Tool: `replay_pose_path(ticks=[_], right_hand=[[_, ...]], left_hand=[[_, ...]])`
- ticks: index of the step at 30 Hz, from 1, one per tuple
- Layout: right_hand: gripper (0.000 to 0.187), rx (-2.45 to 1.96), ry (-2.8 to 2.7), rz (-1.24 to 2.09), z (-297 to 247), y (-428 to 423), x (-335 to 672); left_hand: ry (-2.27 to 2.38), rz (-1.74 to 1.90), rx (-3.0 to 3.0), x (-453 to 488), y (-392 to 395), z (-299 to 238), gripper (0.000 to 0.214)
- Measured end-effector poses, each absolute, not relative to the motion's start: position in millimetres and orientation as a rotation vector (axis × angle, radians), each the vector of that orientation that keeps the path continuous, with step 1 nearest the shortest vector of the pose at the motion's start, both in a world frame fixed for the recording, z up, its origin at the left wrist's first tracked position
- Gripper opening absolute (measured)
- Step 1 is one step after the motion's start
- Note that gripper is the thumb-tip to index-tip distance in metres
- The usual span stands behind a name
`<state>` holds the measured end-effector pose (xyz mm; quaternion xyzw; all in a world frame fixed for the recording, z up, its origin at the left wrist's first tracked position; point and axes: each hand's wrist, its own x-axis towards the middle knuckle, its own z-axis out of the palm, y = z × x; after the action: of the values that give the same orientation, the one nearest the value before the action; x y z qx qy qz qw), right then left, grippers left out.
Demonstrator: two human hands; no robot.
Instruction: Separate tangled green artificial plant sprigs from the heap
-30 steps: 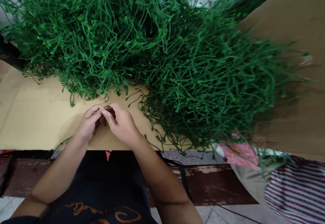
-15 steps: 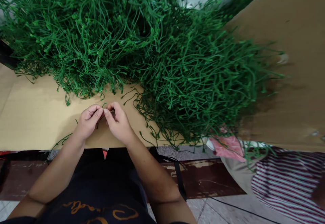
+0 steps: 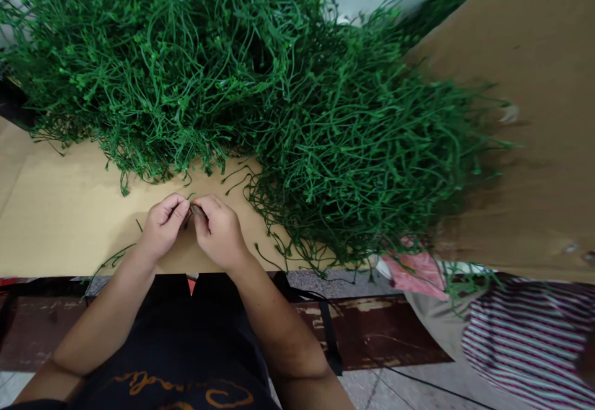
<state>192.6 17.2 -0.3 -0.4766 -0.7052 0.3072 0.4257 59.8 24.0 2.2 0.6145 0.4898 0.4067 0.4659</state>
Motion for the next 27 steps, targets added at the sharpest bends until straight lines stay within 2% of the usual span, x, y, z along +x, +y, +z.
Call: replay_pose_path(ticks=[3, 12, 22, 27], right_hand=[[0.01, -1.172, -1.664, 0.894, 3.7, 16.7, 193.3], [0.026, -0.882, -1.0, 1.707, 3.6, 16.9, 182.3], [0.041, -0.656, -0.823, 1.794, 7.7, 12.3, 176.4], [0.044, -0.526, -0.791, 1.886, 16.1, 10.6, 177.2]], left_hand=[[1.146, 0.992, 1.487, 60.1, 23.5, 1.8, 0.03], [0.964, 0.923, 1.154, 60.4, 22.7, 12.3, 0.039], [0.766, 0.959, 0.855, 55.3, 23.6, 19.7, 0.037], [0.622, 1.139, 0.528, 49.9, 26.0, 24.1, 0.039]])
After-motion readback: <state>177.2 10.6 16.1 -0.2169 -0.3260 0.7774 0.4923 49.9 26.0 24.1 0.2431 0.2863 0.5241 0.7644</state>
